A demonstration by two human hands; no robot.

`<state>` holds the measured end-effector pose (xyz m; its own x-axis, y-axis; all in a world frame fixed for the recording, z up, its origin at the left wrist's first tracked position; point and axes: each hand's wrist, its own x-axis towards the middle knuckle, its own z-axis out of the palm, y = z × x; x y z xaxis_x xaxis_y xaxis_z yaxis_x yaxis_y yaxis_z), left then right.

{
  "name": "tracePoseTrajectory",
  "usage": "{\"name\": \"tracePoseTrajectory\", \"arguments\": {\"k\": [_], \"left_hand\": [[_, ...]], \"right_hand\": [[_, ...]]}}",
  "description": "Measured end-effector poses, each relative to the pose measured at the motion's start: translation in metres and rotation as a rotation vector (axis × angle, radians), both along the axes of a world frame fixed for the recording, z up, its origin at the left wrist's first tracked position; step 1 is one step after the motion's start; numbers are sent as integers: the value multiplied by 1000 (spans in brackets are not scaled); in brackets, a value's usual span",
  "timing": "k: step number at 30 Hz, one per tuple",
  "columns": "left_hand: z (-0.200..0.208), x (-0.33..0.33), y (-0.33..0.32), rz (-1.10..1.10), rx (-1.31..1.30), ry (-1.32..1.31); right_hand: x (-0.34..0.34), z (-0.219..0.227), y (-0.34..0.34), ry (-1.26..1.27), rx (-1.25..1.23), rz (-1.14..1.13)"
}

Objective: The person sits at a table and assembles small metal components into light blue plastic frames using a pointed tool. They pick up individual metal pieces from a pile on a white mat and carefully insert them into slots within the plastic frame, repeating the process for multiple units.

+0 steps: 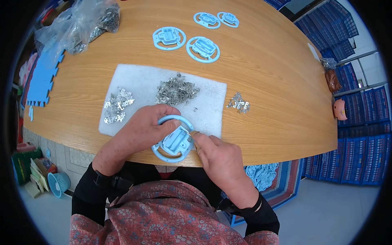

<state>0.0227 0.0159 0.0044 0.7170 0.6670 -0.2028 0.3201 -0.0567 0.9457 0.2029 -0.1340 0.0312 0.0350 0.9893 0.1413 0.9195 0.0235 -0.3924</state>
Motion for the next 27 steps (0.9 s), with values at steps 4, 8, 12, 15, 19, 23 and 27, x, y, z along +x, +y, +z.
{"name": "tracePoseTrajectory", "arguments": {"k": [4, 8, 12, 15, 19, 23, 27], "left_hand": [[-2, 0, 0, 9, -2, 7], [-4, -2, -1, 16, 22, 23], [-2, 2, -2, 0, 49, 21], [-1, 5, 3, -19, 80, 77], [-18, 3, 2, 64, -152, -53], [-7, 9, 3, 32, -205, 31], [-12, 10, 1, 44, -230, -34]], "right_hand": [[-3, 0, -1, -181, -4, 12], [-4, -3, -1, -271, 30, 34], [-2, -14, -4, -46, 137, -4], [2, -17, -3, -105, 185, 41], [7, -14, 2, -184, 136, 82], [15, -19, -4, -97, 55, 37], [15, -18, -2, -19, -29, 13]]}}
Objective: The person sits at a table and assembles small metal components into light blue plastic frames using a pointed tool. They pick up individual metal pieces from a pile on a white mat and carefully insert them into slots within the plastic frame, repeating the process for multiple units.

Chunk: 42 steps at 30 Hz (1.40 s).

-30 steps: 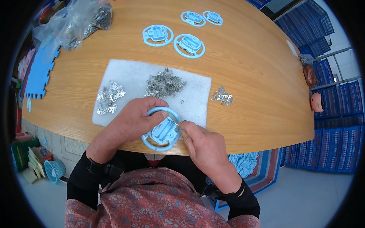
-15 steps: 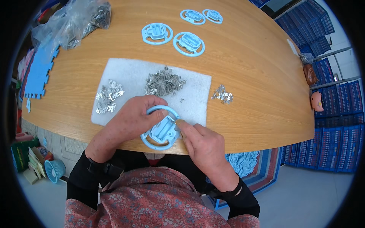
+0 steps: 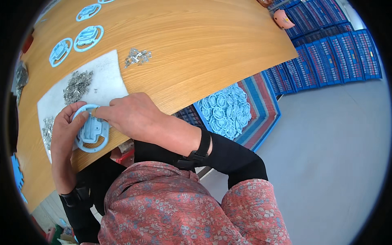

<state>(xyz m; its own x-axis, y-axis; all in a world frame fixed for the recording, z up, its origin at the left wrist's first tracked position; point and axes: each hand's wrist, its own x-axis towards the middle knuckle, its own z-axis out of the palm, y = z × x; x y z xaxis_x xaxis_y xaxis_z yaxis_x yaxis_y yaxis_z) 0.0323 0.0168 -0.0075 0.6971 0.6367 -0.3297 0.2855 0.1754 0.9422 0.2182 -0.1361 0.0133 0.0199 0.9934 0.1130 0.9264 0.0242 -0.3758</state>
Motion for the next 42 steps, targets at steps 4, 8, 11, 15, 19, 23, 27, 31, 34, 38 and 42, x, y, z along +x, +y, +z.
{"name": "tracePoseTrajectory", "arguments": {"k": [4, 8, 11, 15, 19, 23, 27, 31, 34, 38, 42], "left_hand": [[-3, 4, 0, -6, 71, 51], [2, 0, -4, 12, 110, 64], [4, -3, 1, -75, 297, 99], [8, -6, 1, -38, 177, 116], [18, -5, -2, -47, 125, 120], [20, -5, 1, -67, 150, 127], [18, -5, 2, -84, 164, 138], [18, -5, 2, -71, 166, 130], [16, -5, 3, -81, 197, 135], [14, -7, 3, -98, 233, 125], [13, -6, 4, -94, 238, 131]], "right_hand": [[2, -6, -6, -83, 85, 8], [2, 3, -4, -20, -30, 46], [0, -6, -5, 194, 167, -49], [1, 3, -6, 145, 193, -58], [-6, 10, -9, 40, 146, -34], [-9, 7, -5, -32, 176, -17], [-11, 5, -5, -106, 209, -5], [-12, 4, -4, -136, 246, 7], [-12, 4, -4, -183, 250, 20], [-17, 13, -4, -210, 167, -10], [-22, 14, -6, -255, 132, -39]]}}
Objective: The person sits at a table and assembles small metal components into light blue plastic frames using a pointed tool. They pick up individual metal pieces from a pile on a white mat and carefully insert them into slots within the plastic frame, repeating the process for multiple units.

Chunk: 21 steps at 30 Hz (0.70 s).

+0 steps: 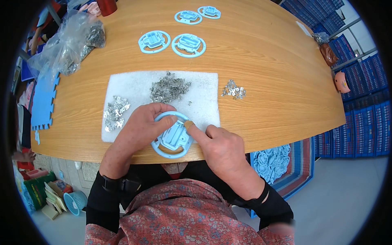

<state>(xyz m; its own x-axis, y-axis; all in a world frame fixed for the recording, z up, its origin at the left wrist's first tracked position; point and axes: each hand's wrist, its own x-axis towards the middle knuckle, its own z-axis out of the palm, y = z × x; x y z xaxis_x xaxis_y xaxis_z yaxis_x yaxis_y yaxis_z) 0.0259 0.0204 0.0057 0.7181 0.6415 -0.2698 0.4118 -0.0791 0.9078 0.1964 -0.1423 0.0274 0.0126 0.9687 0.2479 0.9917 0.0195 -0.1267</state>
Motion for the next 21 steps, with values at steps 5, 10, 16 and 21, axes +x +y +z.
{"name": "tracePoseTrajectory", "arguments": {"k": [5, 10, 16, 21], "left_hand": [[4, 0, -1, 14, -3, -11], [4, 0, -1, -2, 1, -21], [-3, -1, -1, 6, 38, -27], [0, -1, -1, -10, 40, -28]], "right_hand": [[2, -1, -2, 67, -54, 2], [1, -12, 1, 352, 62, -30], [-3, -12, -2, 266, -58, 48], [-9, -19, -5, 432, 1, 92]]}}
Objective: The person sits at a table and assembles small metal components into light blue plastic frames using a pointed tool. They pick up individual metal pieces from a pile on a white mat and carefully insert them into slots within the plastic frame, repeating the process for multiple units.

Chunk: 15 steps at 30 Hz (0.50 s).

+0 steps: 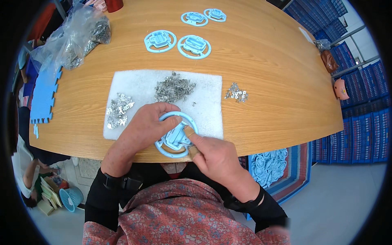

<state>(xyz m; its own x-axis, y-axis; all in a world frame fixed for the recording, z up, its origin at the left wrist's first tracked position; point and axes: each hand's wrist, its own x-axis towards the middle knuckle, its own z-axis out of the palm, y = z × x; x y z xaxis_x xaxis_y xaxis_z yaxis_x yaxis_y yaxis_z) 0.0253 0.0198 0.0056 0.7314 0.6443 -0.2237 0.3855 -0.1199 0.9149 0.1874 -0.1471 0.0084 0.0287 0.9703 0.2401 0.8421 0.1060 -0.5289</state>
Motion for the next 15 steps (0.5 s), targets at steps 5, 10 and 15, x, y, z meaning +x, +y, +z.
{"name": "tracePoseTrajectory", "arguments": {"k": [5, 10, 15], "left_hand": [[3, -1, -1, 7, -11, 6], [4, 0, -1, 17, -35, 14], [2, -1, 0, 5, 15, 30]], "right_hand": [[8, 7, 3, 222, 2, -126], [6, 14, 12, 197, -137, -213], [-2, 23, 33, -38, -31, -127]]}}
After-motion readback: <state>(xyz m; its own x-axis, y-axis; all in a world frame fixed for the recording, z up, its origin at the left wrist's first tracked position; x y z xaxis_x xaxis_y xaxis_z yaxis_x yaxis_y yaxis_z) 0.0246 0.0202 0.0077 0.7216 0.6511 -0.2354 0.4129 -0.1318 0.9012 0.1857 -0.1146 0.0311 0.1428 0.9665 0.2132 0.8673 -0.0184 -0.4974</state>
